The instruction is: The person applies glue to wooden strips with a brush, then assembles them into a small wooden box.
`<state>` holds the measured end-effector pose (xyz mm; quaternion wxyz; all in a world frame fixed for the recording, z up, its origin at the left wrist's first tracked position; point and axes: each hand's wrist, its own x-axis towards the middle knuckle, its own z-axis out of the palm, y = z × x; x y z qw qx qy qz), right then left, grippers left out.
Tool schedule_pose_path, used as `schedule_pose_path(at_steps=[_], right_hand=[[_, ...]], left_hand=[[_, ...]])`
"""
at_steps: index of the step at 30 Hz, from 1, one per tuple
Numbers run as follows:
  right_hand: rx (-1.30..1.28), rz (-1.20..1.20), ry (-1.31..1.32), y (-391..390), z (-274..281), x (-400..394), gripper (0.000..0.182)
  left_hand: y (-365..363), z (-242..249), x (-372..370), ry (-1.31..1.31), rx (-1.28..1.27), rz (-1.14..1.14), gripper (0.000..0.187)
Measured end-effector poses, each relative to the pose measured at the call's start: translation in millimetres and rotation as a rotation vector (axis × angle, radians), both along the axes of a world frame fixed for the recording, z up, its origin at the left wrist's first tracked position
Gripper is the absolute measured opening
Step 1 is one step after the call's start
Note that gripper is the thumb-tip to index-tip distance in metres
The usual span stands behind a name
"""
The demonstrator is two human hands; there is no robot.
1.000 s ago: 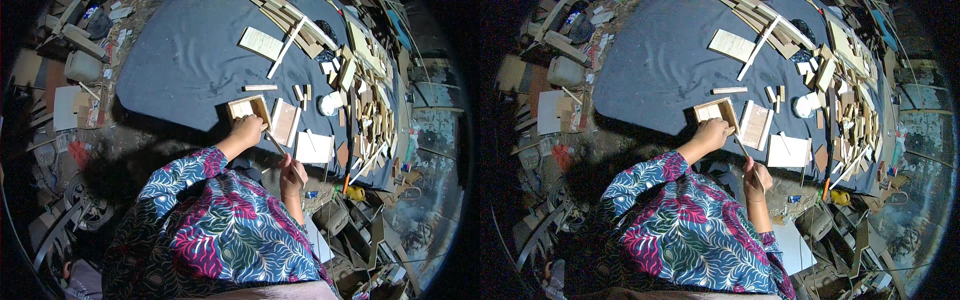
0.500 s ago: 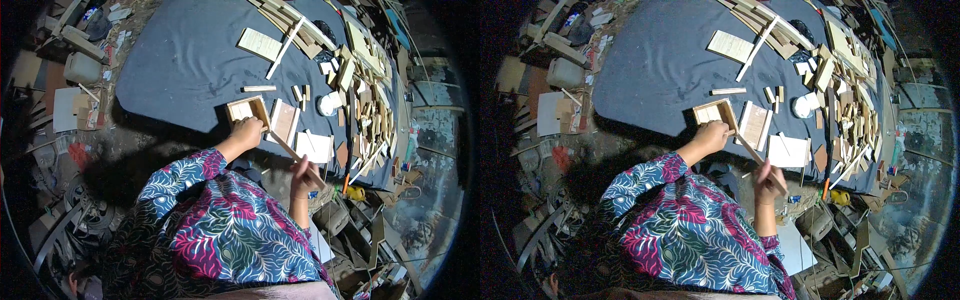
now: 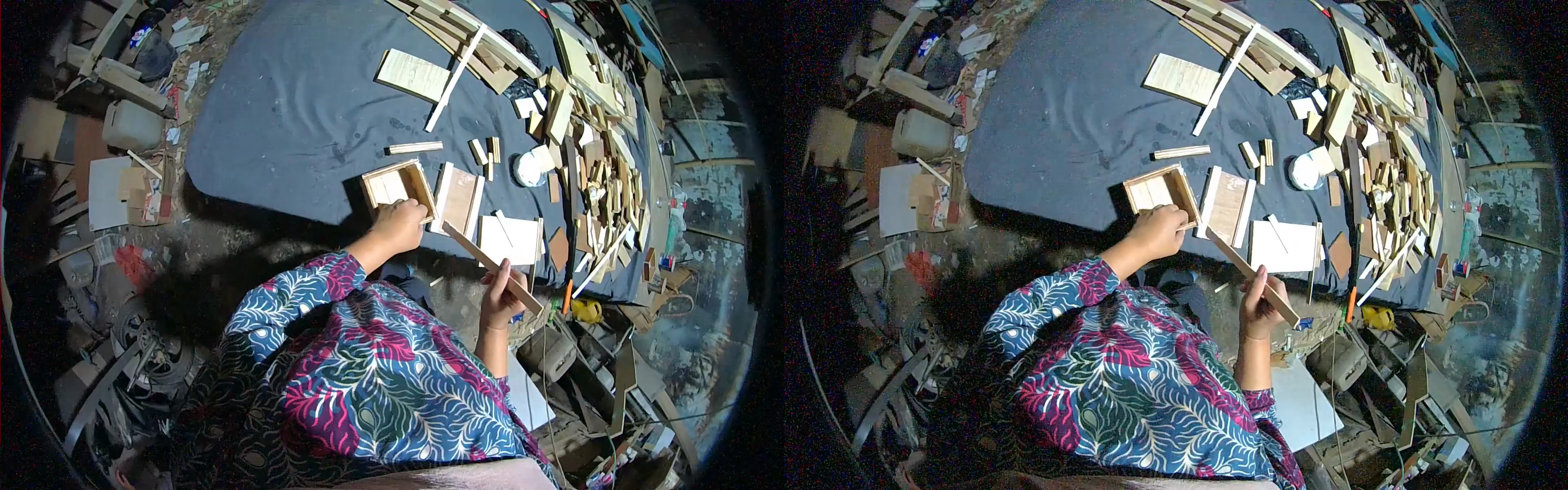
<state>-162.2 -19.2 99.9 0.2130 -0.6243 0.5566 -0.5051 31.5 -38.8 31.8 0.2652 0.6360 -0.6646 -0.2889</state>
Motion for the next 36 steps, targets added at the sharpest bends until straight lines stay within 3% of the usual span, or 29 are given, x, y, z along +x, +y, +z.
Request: schedule_pose_path(at_steps=[7,11,18,36], right_hand=[[-0.010,-0.076,-0.162,-16,16,-11,0.022],[0.207,-0.001,-0.143,-12,3,-7,0.020],[0.425,-0.133,-0.384,-19,-32,-4,0.025],[0.318,-0.115,-0.372,-26,-17,-5,0.023]], left_hand=[[1,-3,-2,-0.025,-0.037,-0.006,0.007],[-1,-1,-1,-0.047,-0.008,-0.006,0.009],[-1,1,-1,-0.041,0.014,-0.014,0.010],[-2,1,2,0.008,0.008,0.006,0.010]])
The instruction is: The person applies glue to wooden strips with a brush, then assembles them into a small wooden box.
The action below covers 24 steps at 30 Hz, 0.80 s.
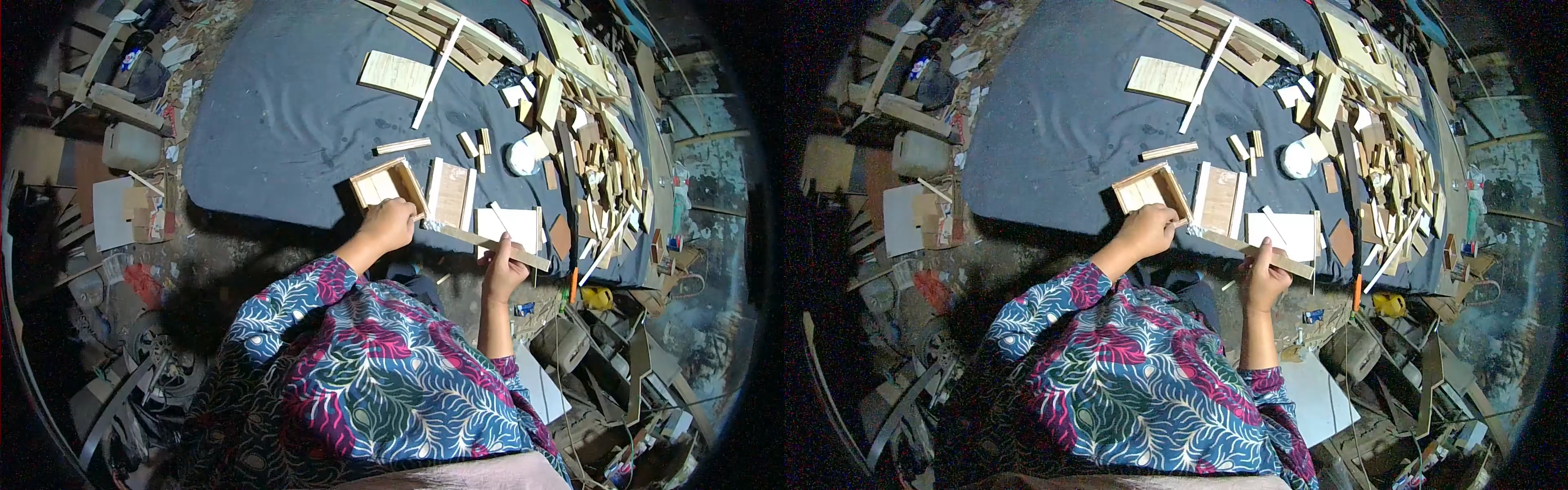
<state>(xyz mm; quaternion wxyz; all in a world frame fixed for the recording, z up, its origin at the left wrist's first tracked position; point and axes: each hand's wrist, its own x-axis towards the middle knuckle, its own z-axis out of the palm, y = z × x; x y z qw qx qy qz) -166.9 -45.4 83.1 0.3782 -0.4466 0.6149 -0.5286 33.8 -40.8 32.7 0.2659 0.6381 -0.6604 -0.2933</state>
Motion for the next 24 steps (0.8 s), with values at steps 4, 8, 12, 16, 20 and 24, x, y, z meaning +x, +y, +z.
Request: schedule_pose_path(at_steps=[4,8,12,16,20,24], right_hand=[[-0.001,0.038,-0.002,-1,-10,3,0.024],[0.010,0.011,-0.056,-2,-13,4,0.024],[0.005,0.008,-0.015,-1,-6,6,0.023],[0.008,-0.014,-0.036,-1,-6,-1,0.021],[0.016,-0.016,-0.049,2,-9,1,0.020],[-0.006,-0.035,-0.097,3,-12,-3,0.020]], left_hand=[[0,1,0,0.032,0.016,-0.007,0.011],[-1,2,-1,0.010,0.038,-0.019,0.011],[-1,6,-3,0.007,0.031,-0.050,0.011],[-2,-2,-5,0.021,-0.012,-0.042,0.011],[-4,-1,-6,0.026,-0.002,-0.046,0.011],[-4,2,-3,0.031,0.014,-0.057,0.012]])
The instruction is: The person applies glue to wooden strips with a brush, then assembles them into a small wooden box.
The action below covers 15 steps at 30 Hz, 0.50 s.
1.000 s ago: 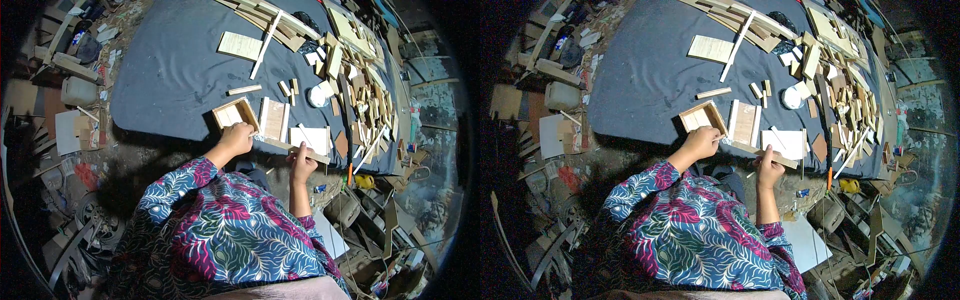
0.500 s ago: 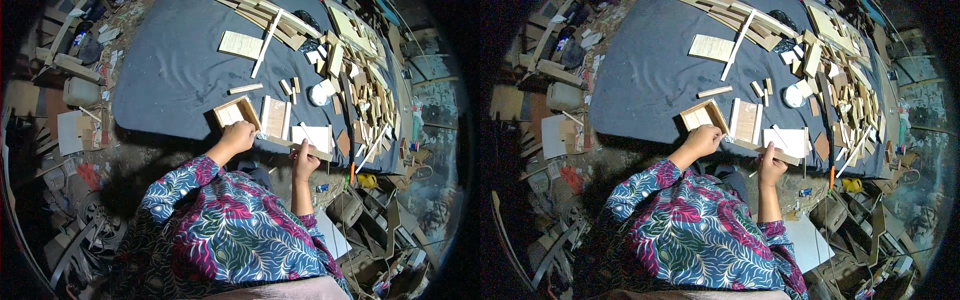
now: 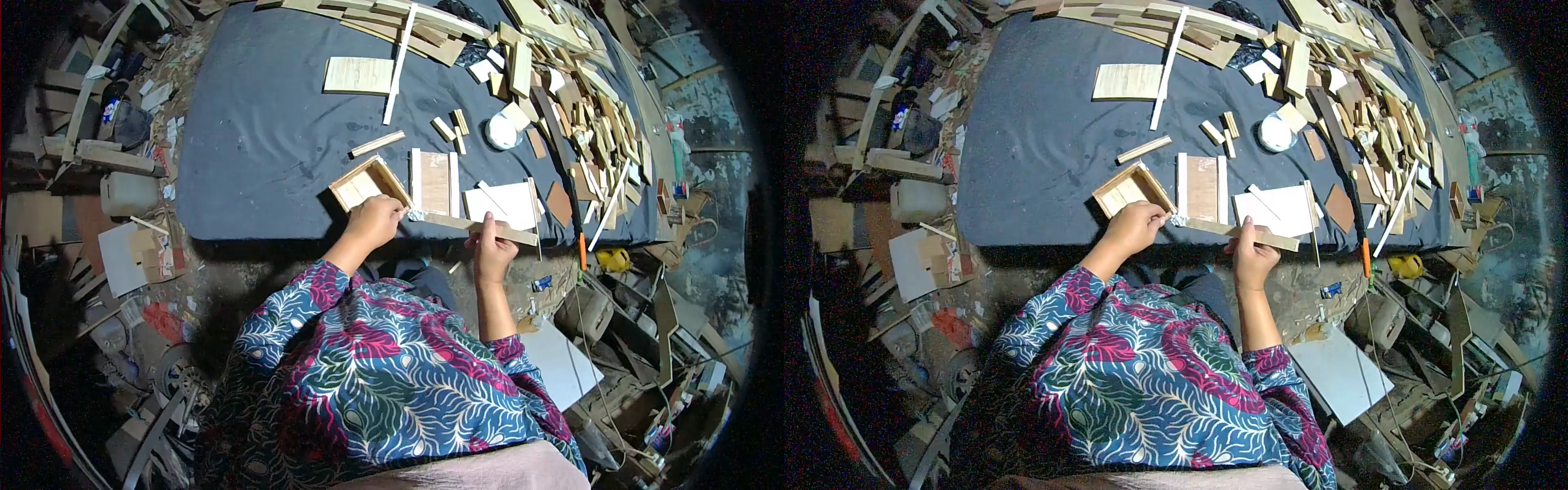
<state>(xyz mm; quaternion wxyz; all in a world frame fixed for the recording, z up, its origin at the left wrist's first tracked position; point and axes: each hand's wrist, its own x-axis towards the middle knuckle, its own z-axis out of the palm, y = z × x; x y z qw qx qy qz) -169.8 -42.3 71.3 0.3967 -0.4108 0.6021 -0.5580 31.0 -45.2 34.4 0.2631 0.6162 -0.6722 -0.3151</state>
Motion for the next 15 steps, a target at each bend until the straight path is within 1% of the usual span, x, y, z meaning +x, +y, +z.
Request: schedule_pose_path(at_steps=[1,2,3,4,5,7,9,11,12,13,15], right_hand=[[0.001,-0.013,-0.003,0,3,-2,0.020],[0.019,-0.023,-0.002,0,9,-5,0.020],[-0.016,-0.025,0.054,-1,10,-11,0.022],[0.020,-0.032,-0.036,-2,15,-15,0.021],[0.056,-0.039,-0.124,-2,21,-19,0.021],[0.013,-0.055,-0.233,-2,25,-27,0.019],[0.000,-0.062,-0.305,-2,21,-39,0.018],[-0.036,-0.058,-0.398,-4,28,-46,0.019],[-0.068,-0.046,-0.403,-7,23,-53,0.024],[-0.054,-0.026,-0.471,-11,26,-61,0.028],[-0.113,-0.037,-0.539,-24,32,-74,0.032]], left_hand=[[-2,0,3,-0.005,0.002,0.003,0.012],[-4,0,7,0.087,-0.011,0.048,0.014],[-5,1,13,0.176,-0.024,0.098,0.015],[-4,9,22,0.156,-0.078,0.142,0.016],[-1,8,30,0.252,-0.075,0.202,0.015],[7,7,42,0.317,-0.124,0.402,0.013],[19,4,49,0.289,-0.218,0.521,0.017],[32,-7,52,0.274,-0.168,0.599,0.025],[39,-11,53,0.274,-0.165,0.601,0.025],[46,-15,52,0.247,-0.126,0.654,0.029],[52,-22,47,0.229,-0.069,0.714,0.038]])
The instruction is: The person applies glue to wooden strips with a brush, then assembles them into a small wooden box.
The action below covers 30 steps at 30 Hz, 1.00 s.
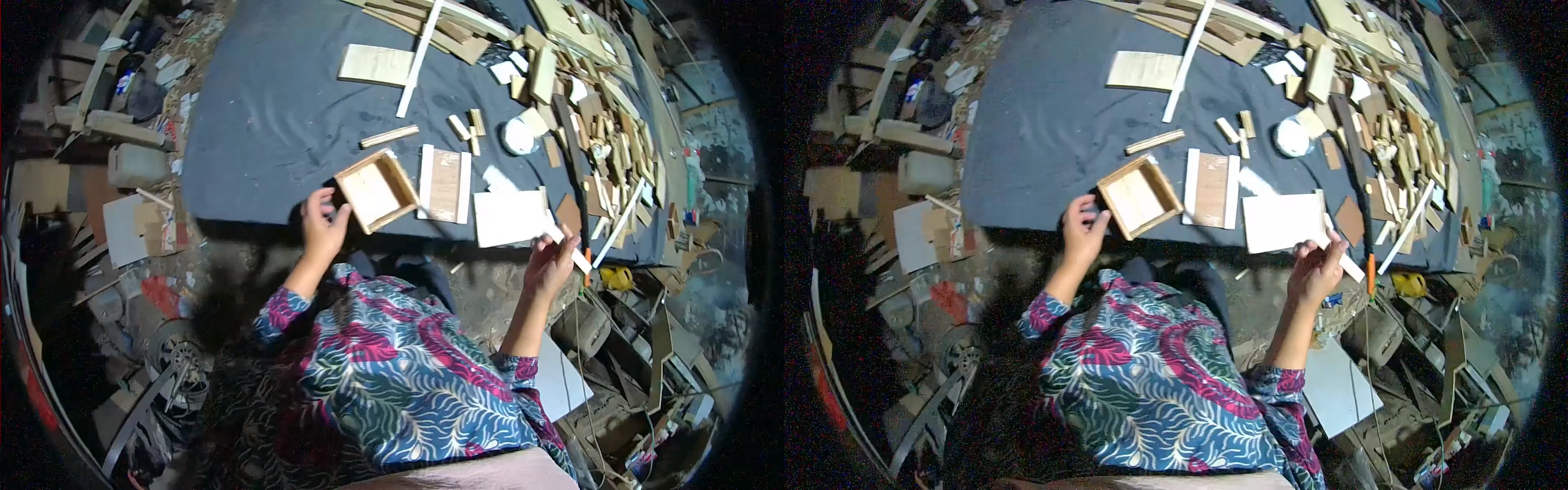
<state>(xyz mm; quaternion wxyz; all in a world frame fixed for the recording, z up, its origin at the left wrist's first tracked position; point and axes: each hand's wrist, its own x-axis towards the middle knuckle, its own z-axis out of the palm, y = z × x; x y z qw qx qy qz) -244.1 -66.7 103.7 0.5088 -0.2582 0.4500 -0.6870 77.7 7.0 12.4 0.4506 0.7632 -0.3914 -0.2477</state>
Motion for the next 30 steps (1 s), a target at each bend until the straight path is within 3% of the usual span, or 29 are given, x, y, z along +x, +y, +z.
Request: schedule_pose_path(at_steps=[2,5,6,8,10,12,14,16,17,18,19,22,28,30], right_hand=[[-0.100,-0.013,0.030,-21,2,-19,0.033],[-0.156,-0.091,0.376,-55,1,-39,0.025],[-0.178,-0.062,0.515,-72,-14,-50,0.024],[-0.219,-0.047,0.890,-102,-15,-38,0.024],[-0.290,0.052,0.911,-138,-47,-41,0.023],[-0.226,0.255,1.179,-161,-65,-48,0.026],[-0.340,0.293,1.179,-171,-73,-52,0.020],[-0.205,0.142,0.998,-179,-75,-62,0.022],[-0.157,0.149,1.006,-191,-83,-84,0.030],[-0.205,-0.003,1.085,-190,-78,-86,0.035],[-0.192,0.100,0.754,-184,-68,-86,0.034],[-0.063,0.032,0.398,-183,-70,-92,0.028],[-0.066,-0.009,0.218,-184,-72,-107,0.029],[0.009,0.429,-0.333,-194,-93,-143,0.031]], left_hand=[[5,-10,-2,0.240,0.018,0.086,0.039],[7,-19,0,0.326,-0.021,0.128,0.036],[6,1,-5,0.370,0.036,0.172,0.034],[8,-5,-4,0.466,0.068,0.254,0.034],[12,4,-12,0.516,0.049,0.309,0.034],[15,18,-21,0.598,0.116,0.362,0.033],[21,12,-26,0.652,0.179,0.336,0.033],[24,7,-33,0.627,0.172,0.321,0.037],[25,7,-36,0.624,0.164,0.346,0.037],[25,10,-38,0.651,0.213,0.338,0.039],[24,11,-41,0.681,0.266,0.329,0.041],[19,14,-49,0.709,0.277,0.379,0.045],[10,7,-56,0.726,0.147,0.464,0.056],[9,6,-54,0.755,0.174,0.426,0.058]])
